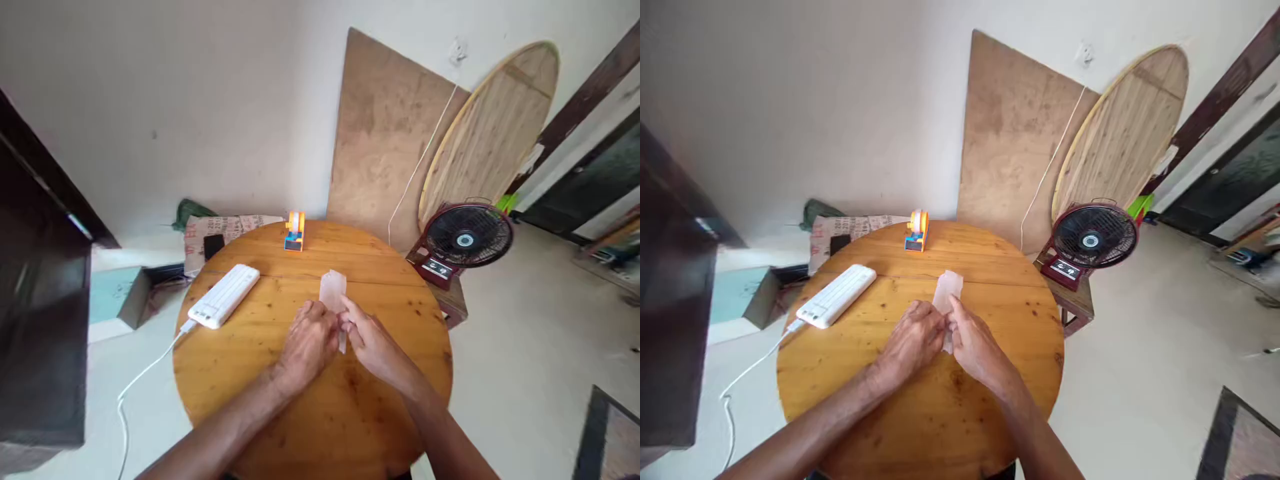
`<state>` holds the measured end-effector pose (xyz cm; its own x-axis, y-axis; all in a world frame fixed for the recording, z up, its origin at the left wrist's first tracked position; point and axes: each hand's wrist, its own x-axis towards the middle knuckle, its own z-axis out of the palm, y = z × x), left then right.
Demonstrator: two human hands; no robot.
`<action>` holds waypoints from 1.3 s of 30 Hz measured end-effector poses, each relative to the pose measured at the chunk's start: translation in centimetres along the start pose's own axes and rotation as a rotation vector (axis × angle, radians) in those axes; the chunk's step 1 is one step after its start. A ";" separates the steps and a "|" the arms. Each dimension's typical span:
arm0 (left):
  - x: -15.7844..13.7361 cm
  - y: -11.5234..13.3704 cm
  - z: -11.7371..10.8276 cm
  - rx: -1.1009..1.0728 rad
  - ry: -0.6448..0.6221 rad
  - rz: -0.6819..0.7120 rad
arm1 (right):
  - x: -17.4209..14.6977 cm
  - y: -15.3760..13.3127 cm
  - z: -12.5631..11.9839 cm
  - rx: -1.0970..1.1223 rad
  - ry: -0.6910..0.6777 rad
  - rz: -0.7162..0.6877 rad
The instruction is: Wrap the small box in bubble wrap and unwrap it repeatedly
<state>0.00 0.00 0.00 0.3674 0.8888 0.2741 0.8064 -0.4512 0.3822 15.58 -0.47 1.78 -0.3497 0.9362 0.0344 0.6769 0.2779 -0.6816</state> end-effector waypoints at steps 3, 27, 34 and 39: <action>0.7 0.0 -0.3 -0.027 0.003 0.086 | 0.8 0.6 -0.4 0.059 -0.027 -0.040; 0.7 -1.4 1.6 -0.282 0.003 0.133 | 16.8 9.2 -3.4 0.470 -0.128 0.141; 0.5 -1.5 1.8 -0.285 0.009 0.147 | 16.4 9.6 -4.3 0.446 -0.192 0.187; 0.4 -1.4 1.8 -0.264 0.011 0.134 | 15.6 8.5 -5.8 0.272 -0.316 -0.014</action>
<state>-0.16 1.11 -2.02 0.4565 0.8195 0.3463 0.6021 -0.5712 0.5579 19.65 17.70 0.78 -0.5680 0.8087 -0.1527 0.4900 0.1832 -0.8522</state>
